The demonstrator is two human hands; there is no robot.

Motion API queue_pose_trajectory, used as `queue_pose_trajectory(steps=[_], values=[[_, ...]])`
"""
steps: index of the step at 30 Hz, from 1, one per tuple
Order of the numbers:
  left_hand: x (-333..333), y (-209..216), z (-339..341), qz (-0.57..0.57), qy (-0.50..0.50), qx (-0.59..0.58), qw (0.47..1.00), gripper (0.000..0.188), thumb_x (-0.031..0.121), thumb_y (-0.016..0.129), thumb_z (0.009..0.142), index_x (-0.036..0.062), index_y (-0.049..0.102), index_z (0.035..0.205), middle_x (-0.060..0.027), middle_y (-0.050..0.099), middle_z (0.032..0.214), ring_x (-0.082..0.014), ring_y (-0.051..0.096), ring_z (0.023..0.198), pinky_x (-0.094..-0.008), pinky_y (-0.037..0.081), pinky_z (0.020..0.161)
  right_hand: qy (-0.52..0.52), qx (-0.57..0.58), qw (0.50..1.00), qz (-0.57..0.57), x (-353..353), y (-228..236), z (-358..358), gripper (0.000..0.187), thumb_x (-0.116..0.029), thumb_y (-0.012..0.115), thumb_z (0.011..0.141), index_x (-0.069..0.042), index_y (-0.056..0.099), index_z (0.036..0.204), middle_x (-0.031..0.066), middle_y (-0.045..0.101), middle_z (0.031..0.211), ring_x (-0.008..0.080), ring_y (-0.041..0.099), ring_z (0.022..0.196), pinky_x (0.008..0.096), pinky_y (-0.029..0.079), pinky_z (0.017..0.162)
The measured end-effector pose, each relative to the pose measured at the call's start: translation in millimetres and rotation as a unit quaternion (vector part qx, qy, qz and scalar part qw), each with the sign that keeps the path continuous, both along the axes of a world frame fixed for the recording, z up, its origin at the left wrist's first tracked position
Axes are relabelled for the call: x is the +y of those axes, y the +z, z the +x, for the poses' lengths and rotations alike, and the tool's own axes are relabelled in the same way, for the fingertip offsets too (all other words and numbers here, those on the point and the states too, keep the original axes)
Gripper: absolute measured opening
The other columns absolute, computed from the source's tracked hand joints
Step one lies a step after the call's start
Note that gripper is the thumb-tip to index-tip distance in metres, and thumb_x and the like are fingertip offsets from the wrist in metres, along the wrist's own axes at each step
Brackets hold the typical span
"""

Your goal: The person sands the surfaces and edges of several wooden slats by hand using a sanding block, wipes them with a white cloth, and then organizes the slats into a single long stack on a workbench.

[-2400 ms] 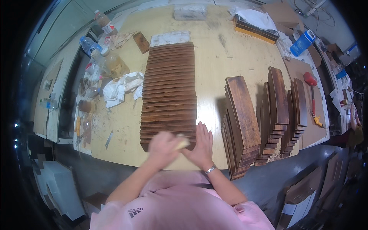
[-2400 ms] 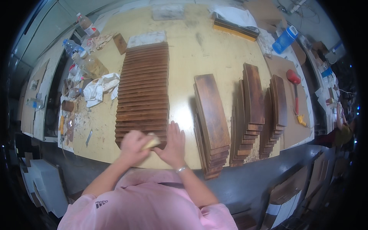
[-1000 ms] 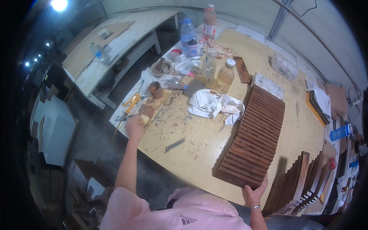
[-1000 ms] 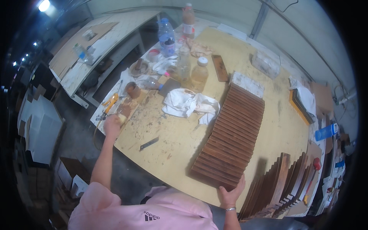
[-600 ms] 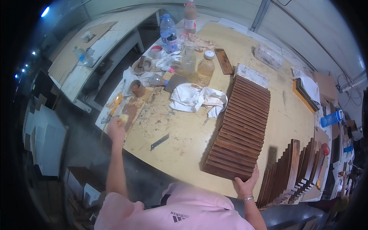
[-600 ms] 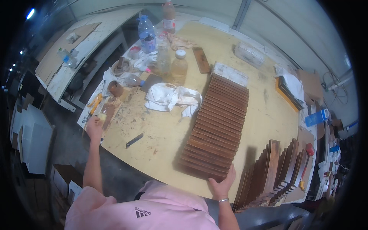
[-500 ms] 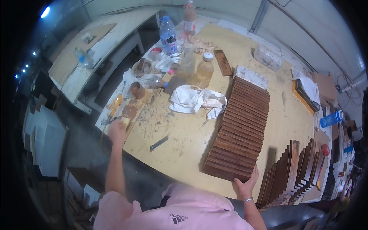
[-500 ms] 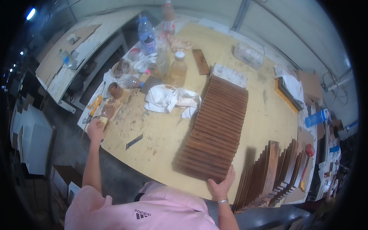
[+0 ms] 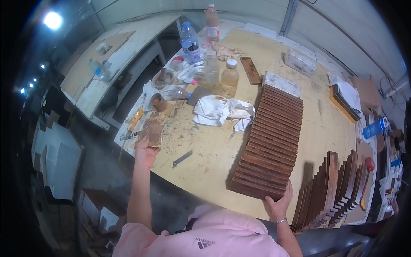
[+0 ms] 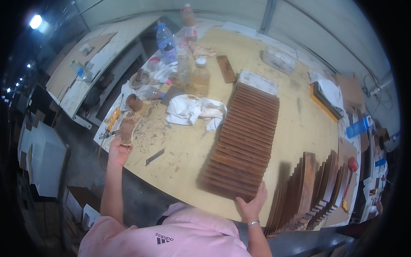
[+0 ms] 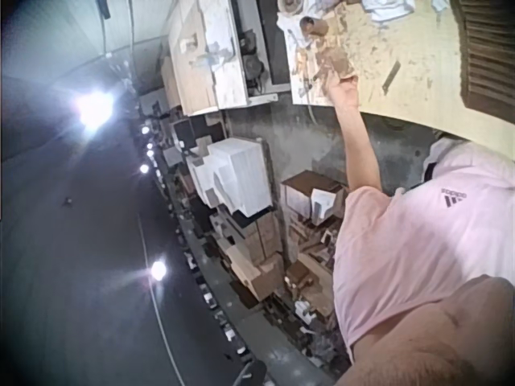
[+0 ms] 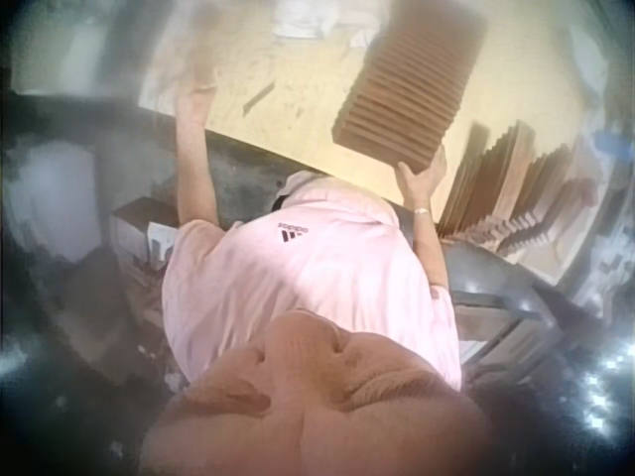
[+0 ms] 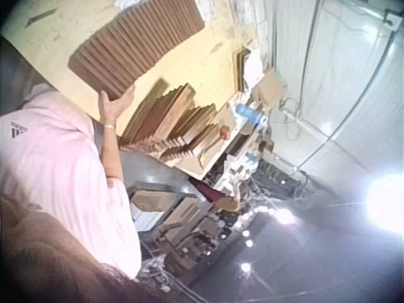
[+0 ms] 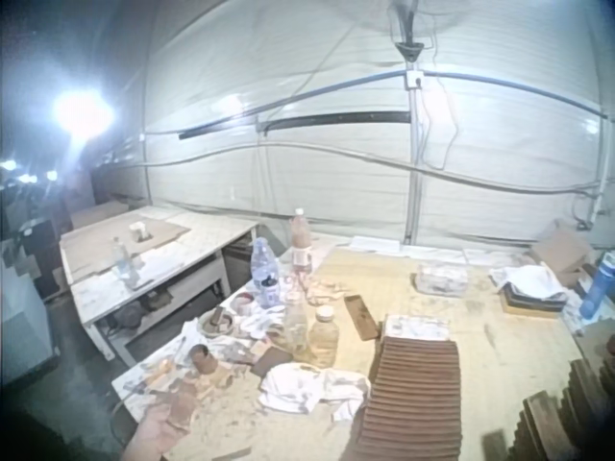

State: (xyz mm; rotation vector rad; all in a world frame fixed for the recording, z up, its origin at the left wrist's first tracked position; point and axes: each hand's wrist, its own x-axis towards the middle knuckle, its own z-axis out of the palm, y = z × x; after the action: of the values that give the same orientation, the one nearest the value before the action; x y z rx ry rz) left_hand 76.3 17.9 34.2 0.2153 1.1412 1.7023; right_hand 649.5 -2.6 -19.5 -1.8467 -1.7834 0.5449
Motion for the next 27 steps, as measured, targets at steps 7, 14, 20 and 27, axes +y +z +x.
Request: queue_pose_trajectory(steps=[7,14,20,27], values=[[9,-34,-70,-0.136,0.148,0.457,0.867,0.026,0.012,0.067,0.097,0.0061,0.065,0.122,-0.0070,0.072,0.109,-0.0234,0.070,0.097,-0.0410,0.055,0.084,-0.001,0.032,1.000,0.001,2,18,-13,0.118,-0.023,0.092,0.057,0.001,0.033,0.157,0.0258,0.041,0.156,0.0439,0.034,0.146,0.0519,0.028,0.122],[8,-61,-65,-0.122,0.136,0.522,0.833,0.023,0.008,0.069,0.094,0.0001,0.064,0.115,-0.0097,0.070,0.100,-0.0183,0.067,0.090,-0.0340,0.054,0.081,0.019,0.016,1.000,-0.018,8,30,-10,0.115,-0.035,0.089,0.066,0.003,0.031,0.158,0.0258,0.037,0.160,0.0406,0.030,0.152,0.0513,0.017,0.128],[20,43,196,0.010,-0.129,0.649,0.750,0.035,0.000,0.069,0.084,0.0073,0.068,0.118,-0.0083,0.064,0.102,-0.0239,0.060,0.097,-0.0357,0.049,0.086,0.019,0.005,1.000,0.000,5,26,-4,0.116,-0.037,0.091,0.066,0.003,0.031,0.158,0.0241,0.037,0.161,0.0389,0.030,0.152,0.0515,0.018,0.127],[32,47,321,0.246,-0.229,0.723,0.604,0.036,-0.001,0.069,0.073,0.0113,0.074,0.107,-0.0073,0.058,0.089,-0.0297,0.057,0.089,-0.0433,0.044,0.081,0.022,0.002,1.000,0.009,4,24,-4,0.119,-0.038,0.093,0.064,0.003,0.032,0.158,0.0242,0.038,0.161,0.0392,0.031,0.152,0.0512,0.020,0.127]])
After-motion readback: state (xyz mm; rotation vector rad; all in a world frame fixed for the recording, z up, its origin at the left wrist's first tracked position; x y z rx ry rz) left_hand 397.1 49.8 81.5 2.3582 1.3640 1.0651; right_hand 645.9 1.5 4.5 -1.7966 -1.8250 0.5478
